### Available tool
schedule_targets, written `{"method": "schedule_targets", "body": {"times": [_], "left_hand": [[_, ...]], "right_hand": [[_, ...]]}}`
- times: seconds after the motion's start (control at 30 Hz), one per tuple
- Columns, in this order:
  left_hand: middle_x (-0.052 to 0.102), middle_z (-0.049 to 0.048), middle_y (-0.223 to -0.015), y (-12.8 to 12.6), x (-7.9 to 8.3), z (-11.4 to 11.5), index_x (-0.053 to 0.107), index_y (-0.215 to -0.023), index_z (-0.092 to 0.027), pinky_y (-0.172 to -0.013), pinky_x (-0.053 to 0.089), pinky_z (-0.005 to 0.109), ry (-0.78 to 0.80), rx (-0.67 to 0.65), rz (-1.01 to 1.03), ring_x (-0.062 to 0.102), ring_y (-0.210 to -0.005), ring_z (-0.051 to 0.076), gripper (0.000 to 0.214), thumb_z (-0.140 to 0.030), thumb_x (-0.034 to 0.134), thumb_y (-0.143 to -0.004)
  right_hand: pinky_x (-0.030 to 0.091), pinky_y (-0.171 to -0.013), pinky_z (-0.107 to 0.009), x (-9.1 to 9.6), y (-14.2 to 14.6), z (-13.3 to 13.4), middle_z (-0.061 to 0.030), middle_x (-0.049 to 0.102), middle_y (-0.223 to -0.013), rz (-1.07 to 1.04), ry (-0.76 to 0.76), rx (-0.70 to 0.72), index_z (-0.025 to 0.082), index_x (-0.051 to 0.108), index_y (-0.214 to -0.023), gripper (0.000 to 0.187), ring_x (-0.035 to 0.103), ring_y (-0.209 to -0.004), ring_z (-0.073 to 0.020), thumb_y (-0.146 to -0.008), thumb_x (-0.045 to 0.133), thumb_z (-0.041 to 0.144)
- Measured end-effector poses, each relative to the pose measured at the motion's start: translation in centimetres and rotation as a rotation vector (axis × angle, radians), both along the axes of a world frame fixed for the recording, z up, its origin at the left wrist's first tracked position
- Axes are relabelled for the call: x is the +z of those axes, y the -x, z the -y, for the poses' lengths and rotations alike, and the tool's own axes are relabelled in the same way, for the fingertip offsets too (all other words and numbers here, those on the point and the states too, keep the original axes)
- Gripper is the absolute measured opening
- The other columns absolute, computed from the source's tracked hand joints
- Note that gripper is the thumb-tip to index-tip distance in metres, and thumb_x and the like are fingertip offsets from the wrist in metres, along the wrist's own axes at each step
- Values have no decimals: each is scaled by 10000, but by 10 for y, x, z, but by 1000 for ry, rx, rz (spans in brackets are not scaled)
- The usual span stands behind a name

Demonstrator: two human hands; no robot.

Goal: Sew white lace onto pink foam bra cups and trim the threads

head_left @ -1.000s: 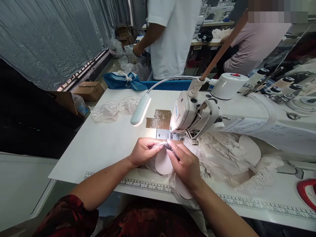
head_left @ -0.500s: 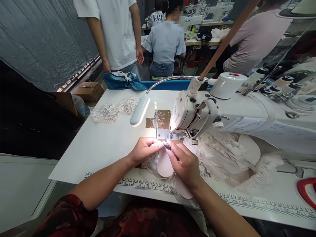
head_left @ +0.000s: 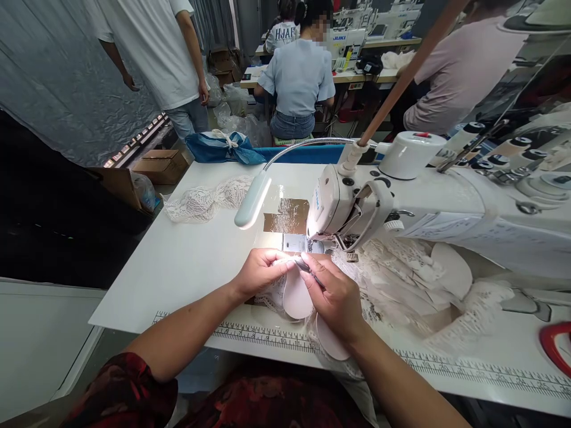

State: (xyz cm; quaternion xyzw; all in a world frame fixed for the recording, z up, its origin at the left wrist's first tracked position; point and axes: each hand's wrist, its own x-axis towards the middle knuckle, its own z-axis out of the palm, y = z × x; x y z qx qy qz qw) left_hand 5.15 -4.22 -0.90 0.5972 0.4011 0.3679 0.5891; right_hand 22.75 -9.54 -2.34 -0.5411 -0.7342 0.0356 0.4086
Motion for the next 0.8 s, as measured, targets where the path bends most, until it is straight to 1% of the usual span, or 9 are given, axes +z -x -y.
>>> {"method": "schedule_targets", "body": {"times": [0.2,0.33,0.43,0.57,0.63,0.7,0.8], "left_hand": [[733,67,-852,0,-1,-1,743,-836,-121,-687,523,238,-58,-1,-36,665,-772,167,215,-322,676,-796],[737,81,-896,0,-2,0,746,-868,-119,-714,529,250,-56,-5,-39,672,-803,178,224,-319,672,-802],[733,67,-861,0,-3,0,748,-858,-126,-689,523,241,-81,-2,-44,667,-778,168,216,-320,666,-807],[711,43,-783,0,-5,1,748,-841,-136,-625,495,213,-180,10,-67,636,-707,135,204,-313,647,-827],[698,37,-758,0,-6,1,746,-831,-134,-613,483,207,-208,9,-80,619,-685,124,205,-311,643,-831],[686,30,-733,0,-6,1,742,-824,-131,-608,476,206,-191,8,-83,606,-667,117,206,-313,646,-827],[690,35,-745,-1,-4,1,735,-820,-127,-629,480,217,-100,1,-61,609,-681,125,214,-327,661,-813]], "right_hand": [[545,-712,-265,0,0,0,-64,713,-932,14,6,-10,179,643,-1185,323,672,-803,-165,-880,545,218],[539,-689,-266,0,0,0,-59,712,-938,14,2,-7,185,637,-1191,325,669,-816,-167,-882,545,220],[534,-674,-273,1,0,0,-64,709,-933,2,13,-5,166,638,-1187,324,667,-821,-173,-880,549,223],[530,-656,-267,3,0,0,-60,705,-896,-36,68,-2,150,643,-1180,322,667,-789,-165,-881,551,227],[532,-660,-269,4,0,0,-61,707,-905,-38,68,-1,155,642,-1181,321,668,-792,-166,-882,549,227],[534,-668,-278,3,0,0,-66,710,-928,-17,41,-2,163,639,-1185,321,671,-810,-175,-884,545,222],[537,-690,-288,1,0,0,-74,712,-955,15,2,3,164,634,-1192,325,671,-837,-185,-882,546,207]]}}
